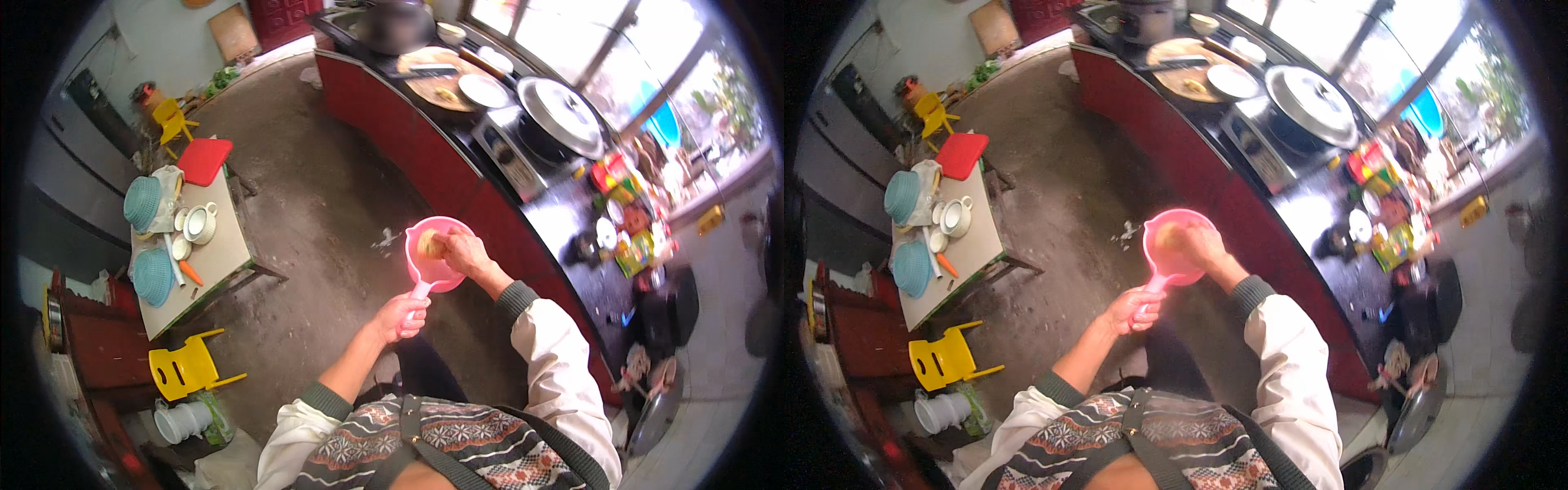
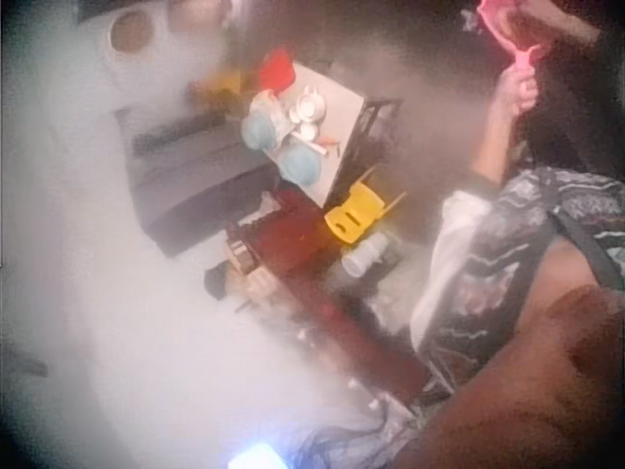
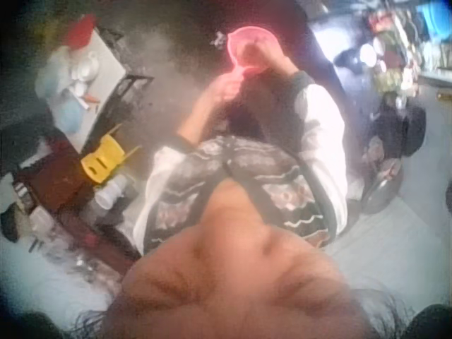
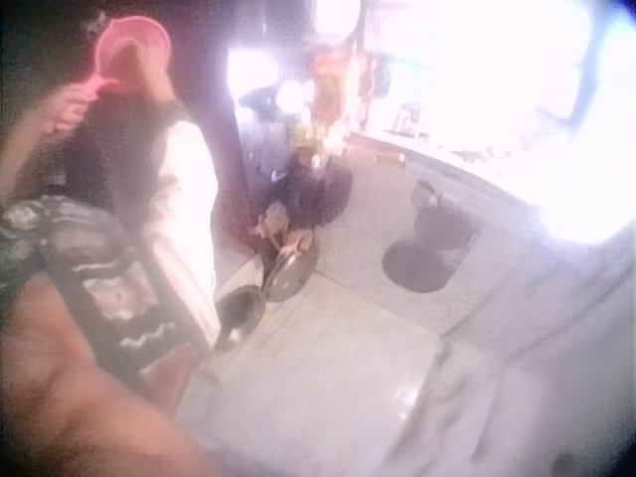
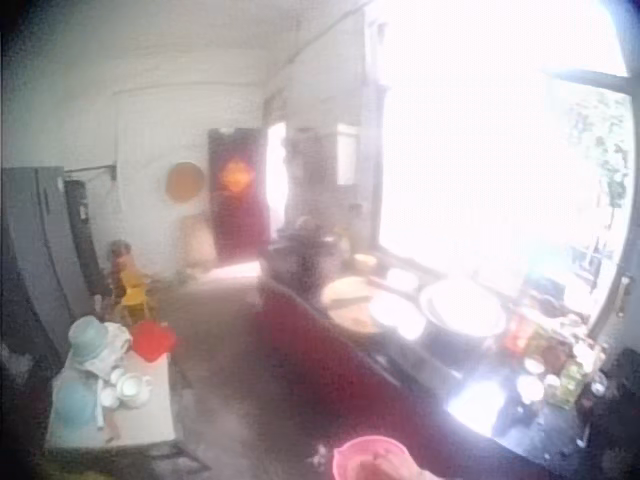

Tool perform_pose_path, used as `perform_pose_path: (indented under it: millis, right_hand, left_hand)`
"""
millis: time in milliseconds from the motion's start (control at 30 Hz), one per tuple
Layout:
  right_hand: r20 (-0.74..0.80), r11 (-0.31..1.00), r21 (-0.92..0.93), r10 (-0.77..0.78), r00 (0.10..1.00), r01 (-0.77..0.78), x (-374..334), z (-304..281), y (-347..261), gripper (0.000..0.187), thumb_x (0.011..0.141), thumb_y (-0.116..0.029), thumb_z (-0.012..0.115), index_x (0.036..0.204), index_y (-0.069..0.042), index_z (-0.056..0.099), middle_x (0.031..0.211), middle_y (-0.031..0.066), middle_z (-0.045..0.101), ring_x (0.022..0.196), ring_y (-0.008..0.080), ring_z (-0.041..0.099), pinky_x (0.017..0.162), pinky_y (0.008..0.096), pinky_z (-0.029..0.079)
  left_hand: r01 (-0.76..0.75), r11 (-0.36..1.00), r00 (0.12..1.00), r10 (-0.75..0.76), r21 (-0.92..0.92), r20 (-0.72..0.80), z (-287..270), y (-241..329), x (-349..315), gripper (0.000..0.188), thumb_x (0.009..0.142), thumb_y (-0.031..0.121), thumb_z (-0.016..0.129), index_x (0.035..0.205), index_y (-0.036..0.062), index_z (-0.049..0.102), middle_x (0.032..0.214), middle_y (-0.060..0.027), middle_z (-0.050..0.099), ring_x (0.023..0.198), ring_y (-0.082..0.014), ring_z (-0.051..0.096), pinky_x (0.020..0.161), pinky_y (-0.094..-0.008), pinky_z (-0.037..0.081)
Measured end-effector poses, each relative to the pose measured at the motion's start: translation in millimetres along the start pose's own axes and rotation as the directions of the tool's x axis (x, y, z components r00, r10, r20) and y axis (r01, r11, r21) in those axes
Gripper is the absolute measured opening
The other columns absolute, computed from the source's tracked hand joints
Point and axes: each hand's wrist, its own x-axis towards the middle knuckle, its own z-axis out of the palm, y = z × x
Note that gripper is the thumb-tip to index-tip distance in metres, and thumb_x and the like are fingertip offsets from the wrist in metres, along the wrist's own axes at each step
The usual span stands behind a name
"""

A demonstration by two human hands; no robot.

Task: The person scrubs a large metal pot lid with a sponge under running water, rinses it, and places it on the counter. They also rinse a pink plastic scoop and a sponge at the sink.

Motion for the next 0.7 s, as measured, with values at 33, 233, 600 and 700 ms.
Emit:
perform_pose_path:
  millis: [33, 233, 600, 700]
  right_hand:
    - [-0.003, 0.990, 0.105, 0.091, 0.996, -0.090, 34.7, -12.7, -15.1, 0.029, 0.079, -0.032, 0.065, 0.104, -0.019, 0.069, 0.096, 0.0123, 0.068, 0.092, 0.0320, 0.065, 0.079, 0.0418, 0.052]
    - [-0.120, 0.927, 0.368, -0.030, 0.992, 0.072, 237.5, 52.4, -15.1, 0.023, 0.079, -0.020, 0.066, 0.102, -0.019, 0.068, 0.086, 0.0108, 0.065, 0.084, 0.0273, 0.063, 0.076, 0.0354, 0.051]
    - [-0.215, 0.916, 0.357, -0.111, 0.970, 0.184, 544.9, -36.4, -92.3, 0.042, 0.081, -0.026, 0.067, 0.121, -0.014, 0.062, 0.114, 0.0138, 0.066, 0.105, 0.0301, 0.064, 0.091, 0.0406, 0.049]
    - [-0.084, 0.673, 0.740, 0.111, 0.990, -0.013, 640.0, -29.0, -96.9, 0.047, 0.083, -0.012, 0.063, 0.129, -0.008, 0.056, 0.112, 0.0153, 0.066, 0.101, 0.0256, 0.065, 0.088, 0.0329, 0.051]
  left_hand:
    - [-0.026, 1.000, 0.999, 0.027, 0.005, -0.038, -7.6, 23.9, 3.3, 0.013, 0.092, 0.013, 0.058, 0.098, 0.0134, 0.046, 0.063, 0.0022, 0.043, 0.040, -0.0041, 0.035, 0.030, -0.0196, 0.027]
    - [-0.132, 0.979, 0.985, 0.148, 0.153, -0.092, -33.7, 193.6, 35.1, 0.012, 0.092, 0.011, 0.056, 0.097, 0.0128, 0.046, 0.063, 0.0012, 0.043, 0.039, -0.0045, 0.034, 0.030, -0.0205, 0.026]
    - [-0.276, 0.957, 0.956, 0.263, -0.093, -0.133, -133.5, 483.9, 39.9, 0.014, 0.091, 0.013, 0.059, 0.091, 0.0129, 0.045, 0.058, 0.0020, 0.042, 0.037, -0.0066, 0.036, 0.029, -0.0226, 0.027]
    - [-0.297, 0.953, 0.943, 0.282, -0.061, -0.177, -172.2, 568.4, 44.0, 0.007, 0.092, 0.011, 0.056, 0.096, 0.0094, 0.050, 0.060, 0.0022, 0.044, 0.038, -0.0059, 0.035, 0.030, -0.0223, 0.027]
